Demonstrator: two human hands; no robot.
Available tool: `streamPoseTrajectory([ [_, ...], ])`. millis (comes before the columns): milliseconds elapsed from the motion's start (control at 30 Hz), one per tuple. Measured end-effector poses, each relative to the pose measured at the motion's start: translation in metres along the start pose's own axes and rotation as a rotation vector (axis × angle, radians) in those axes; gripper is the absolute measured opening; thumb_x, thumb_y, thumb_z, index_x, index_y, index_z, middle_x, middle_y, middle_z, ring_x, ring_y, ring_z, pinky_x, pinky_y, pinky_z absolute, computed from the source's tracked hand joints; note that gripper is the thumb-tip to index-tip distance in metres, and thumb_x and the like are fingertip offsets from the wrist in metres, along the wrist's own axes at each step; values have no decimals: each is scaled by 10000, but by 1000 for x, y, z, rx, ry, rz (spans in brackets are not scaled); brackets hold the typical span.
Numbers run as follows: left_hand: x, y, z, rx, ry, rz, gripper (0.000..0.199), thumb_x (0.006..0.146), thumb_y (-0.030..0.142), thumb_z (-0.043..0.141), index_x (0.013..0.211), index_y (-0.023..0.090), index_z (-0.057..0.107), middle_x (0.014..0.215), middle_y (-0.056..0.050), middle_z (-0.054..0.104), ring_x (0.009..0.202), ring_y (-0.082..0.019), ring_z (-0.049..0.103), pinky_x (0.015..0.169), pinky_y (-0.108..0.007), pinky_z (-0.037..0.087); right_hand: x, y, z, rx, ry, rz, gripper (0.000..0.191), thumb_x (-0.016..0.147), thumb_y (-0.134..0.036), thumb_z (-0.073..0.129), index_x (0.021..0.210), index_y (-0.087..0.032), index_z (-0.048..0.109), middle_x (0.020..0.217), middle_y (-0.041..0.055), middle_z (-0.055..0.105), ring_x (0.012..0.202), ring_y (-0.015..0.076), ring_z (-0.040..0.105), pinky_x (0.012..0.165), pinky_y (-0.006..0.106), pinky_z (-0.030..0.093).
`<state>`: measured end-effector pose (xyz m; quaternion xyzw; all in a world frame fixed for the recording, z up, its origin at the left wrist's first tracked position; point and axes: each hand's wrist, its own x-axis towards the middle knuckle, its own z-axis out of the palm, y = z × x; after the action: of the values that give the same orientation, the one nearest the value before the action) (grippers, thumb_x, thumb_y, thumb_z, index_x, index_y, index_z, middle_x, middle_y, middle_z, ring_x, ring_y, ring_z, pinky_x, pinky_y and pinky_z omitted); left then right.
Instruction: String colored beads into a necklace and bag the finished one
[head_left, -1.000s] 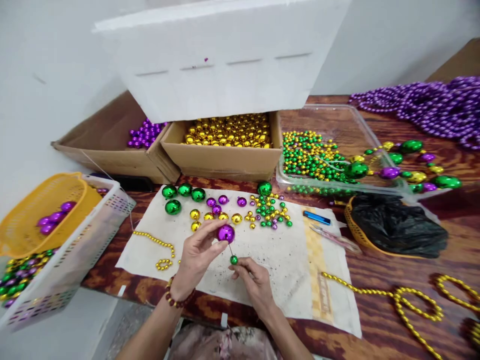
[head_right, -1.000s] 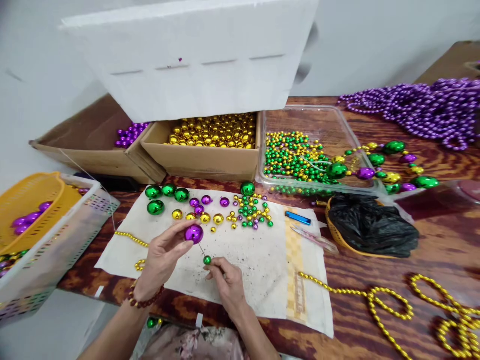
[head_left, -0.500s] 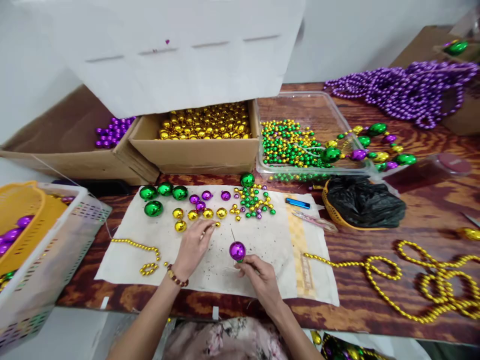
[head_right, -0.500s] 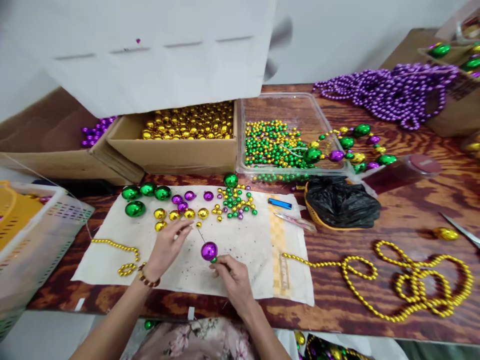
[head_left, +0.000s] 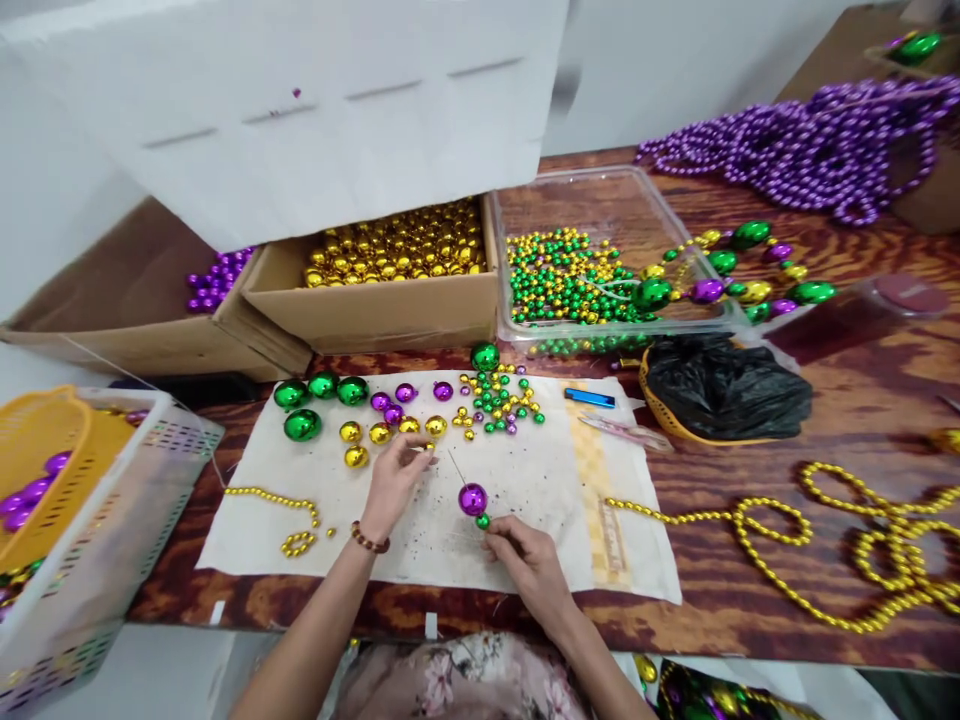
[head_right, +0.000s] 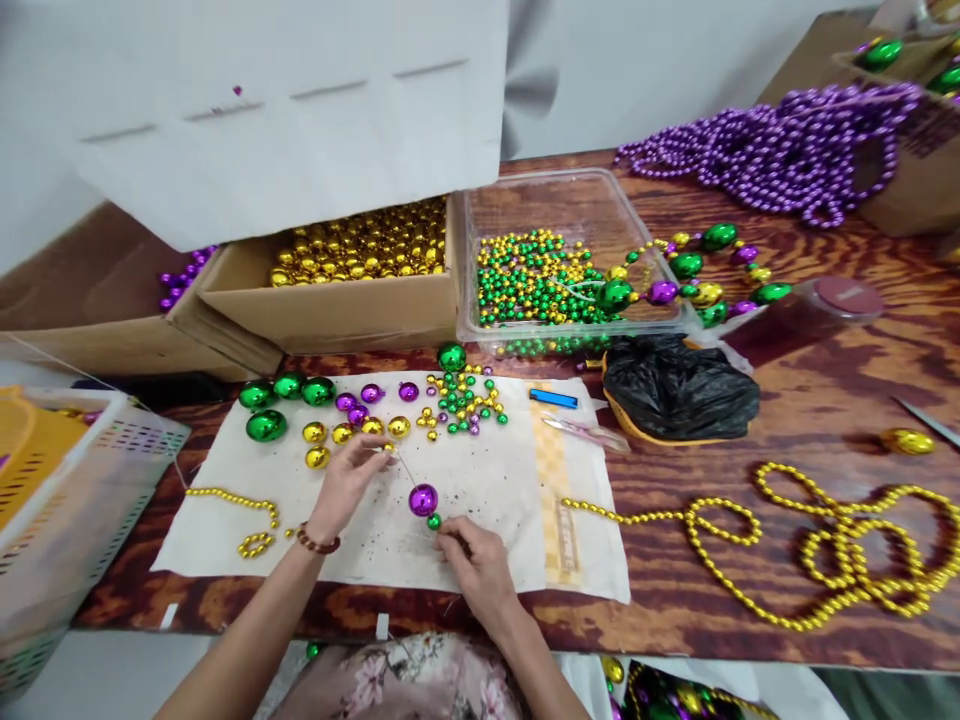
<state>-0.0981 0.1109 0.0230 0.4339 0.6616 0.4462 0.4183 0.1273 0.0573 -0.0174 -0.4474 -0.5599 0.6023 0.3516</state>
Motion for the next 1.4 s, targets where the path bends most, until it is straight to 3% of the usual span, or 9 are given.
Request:
streamPoseTrajectory([
  [67,-4,12,-2,-377,-62,-144,262,771,324,767,961,176,665,836,-32,675,737,-166,668,703,-270,513,1,-2,1,-11,-13,-20,147,919,-265,534,830,-196,629,704,7,664,640,146,653,629,211,504],
  [167,-9,26,-6,-716,-121,-249,298,753,305,816,987,164,698,875,-33,695,744,-134,674,727,-246,539,1,-8,3,-30,-39,-60,151,930,-245,520,837,-195,628,702,6,664,644,140,643,631,207,491],
  [433,-15,35,-10,-1007,-91,-345,274,772,284,822,981,137,724,847,-42,711,782,-147,694,760,-257,586,-2,-26,6,-121,-91,-144,159,931,-221,509,856,-188,646,672,4,673,603,135,640,607,209,485],
  [833,-21,34,-14,-848,-110,-262,340,766,316,820,1051,174,703,826,-18,694,761,-151,700,772,-278,568,-1,-30,15,-60,-76,-61,164,944,-302,544,883,-198,656,710,18,695,603,154,664,594,235,520],
  [1033,-36,35,14,-862,-139,-273,258,829,371,749,955,158,679,902,-32,660,778,-131,671,690,-222,529,11,-37,36,156,38,0,167,933,-372,600,942,-216,542,762,3,703,485,116,602,515,228,509],
  [1167,-40,40,27,-756,-93,-272,294,832,434,703,949,170,650,754,4,597,599,-102,595,474,-172,411,23,-48,24,103,62,-32,210,894,-403,655,931,-205,593,805,14,693,522,120,614,520,233,523],
  [1267,-41,43,29,-459,-249,-223,269,826,417,668,845,149,650,640,12,566,485,-79,501,397,-164,286,36,-57,6,81,164,-64,256,870,-424,671,983,-194,671,883,33,691,501,105,583,498,240,508],
  [1333,-43,44,30,-313,-368,-167,243,825,376,629,757,144,630,595,20,542,463,-66,453,421,-171,304,44,-60,-3,131,124,-56,243,834,-417,709,907,-185,711,836,29,684,478,99,556,467,235,475],
  [1400,-46,45,31,-240,-416,-121,215,809,335,607,712,143,616,589,24,522,482,-64,440,464,-174,347,50,-61,-9,242,168,-31,224,827,-402,722,800,-180,708,683,2,644,458,93,526,438,211,425],
])
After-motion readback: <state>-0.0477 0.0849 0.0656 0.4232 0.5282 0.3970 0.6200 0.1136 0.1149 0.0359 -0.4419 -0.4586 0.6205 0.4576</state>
